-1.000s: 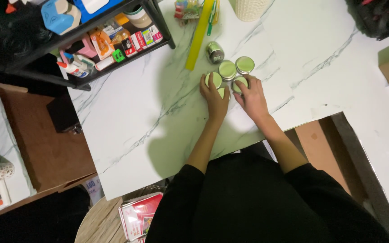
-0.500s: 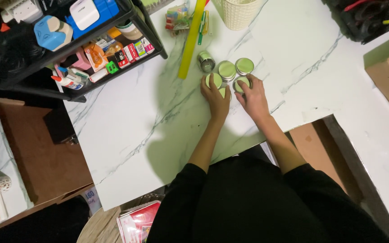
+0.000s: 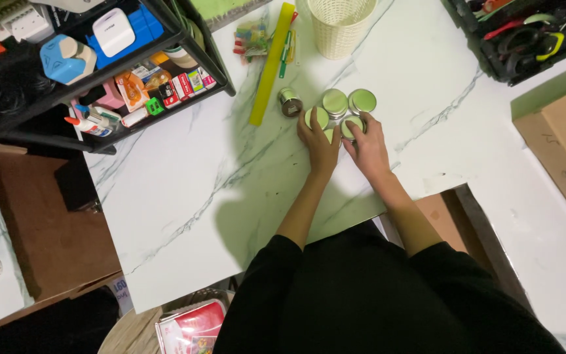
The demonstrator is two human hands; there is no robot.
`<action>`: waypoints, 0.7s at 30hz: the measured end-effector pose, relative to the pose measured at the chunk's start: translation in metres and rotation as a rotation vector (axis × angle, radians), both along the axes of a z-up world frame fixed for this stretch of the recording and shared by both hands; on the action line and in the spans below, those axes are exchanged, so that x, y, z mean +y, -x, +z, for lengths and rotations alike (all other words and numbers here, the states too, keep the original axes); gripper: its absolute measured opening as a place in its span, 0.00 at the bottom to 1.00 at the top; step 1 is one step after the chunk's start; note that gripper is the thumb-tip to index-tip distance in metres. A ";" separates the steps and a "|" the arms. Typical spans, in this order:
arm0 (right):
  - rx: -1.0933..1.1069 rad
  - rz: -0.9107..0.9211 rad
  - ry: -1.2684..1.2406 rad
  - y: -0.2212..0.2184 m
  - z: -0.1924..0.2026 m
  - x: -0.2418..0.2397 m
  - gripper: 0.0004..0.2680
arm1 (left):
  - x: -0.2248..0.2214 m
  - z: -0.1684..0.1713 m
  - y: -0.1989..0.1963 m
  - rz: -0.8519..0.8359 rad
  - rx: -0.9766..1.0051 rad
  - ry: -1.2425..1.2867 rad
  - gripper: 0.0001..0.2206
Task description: Assembling white cardboard boxes and packing multiple small green-lidded tins into them.
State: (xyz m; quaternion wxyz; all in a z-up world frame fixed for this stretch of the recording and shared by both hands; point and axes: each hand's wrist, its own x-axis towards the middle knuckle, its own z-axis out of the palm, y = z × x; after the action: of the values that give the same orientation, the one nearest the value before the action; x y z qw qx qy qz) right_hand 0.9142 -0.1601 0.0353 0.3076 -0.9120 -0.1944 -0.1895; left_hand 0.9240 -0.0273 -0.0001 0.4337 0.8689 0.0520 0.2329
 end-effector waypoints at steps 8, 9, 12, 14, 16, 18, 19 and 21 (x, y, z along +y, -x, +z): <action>0.042 0.037 -0.008 0.001 0.006 -0.011 0.25 | 0.018 0.005 0.010 0.026 -0.041 0.010 0.32; 0.046 0.022 -0.015 0.001 0.011 -0.010 0.25 | 0.025 0.006 0.012 0.043 -0.060 -0.002 0.31; 0.008 -0.007 0.029 0.006 0.021 -0.006 0.24 | 0.055 0.004 0.010 0.132 -0.115 -0.023 0.31; 0.017 0.030 0.009 0.009 0.030 0.003 0.24 | 0.084 -0.010 0.001 0.182 -0.105 -0.058 0.31; 0.028 0.061 -0.012 0.010 0.025 0.012 0.24 | 0.112 -0.019 -0.007 0.227 -0.093 -0.093 0.31; -0.006 0.243 -0.020 0.010 0.009 0.022 0.25 | 0.138 -0.023 -0.017 0.200 -0.001 -0.234 0.31; -0.005 0.242 -0.020 0.009 0.012 0.029 0.25 | 0.145 -0.024 -0.020 0.199 -0.001 -0.235 0.31; -0.024 0.343 0.170 0.006 0.018 0.045 0.22 | 0.159 -0.027 -0.026 0.126 0.068 -0.329 0.31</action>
State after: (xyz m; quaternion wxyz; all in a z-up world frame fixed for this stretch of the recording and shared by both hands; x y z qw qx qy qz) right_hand 0.9079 -0.1152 0.0536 0.2548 -0.8858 -0.3660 -0.1280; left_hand 0.9498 0.1313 -0.0267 0.2681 0.9305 0.0822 0.2357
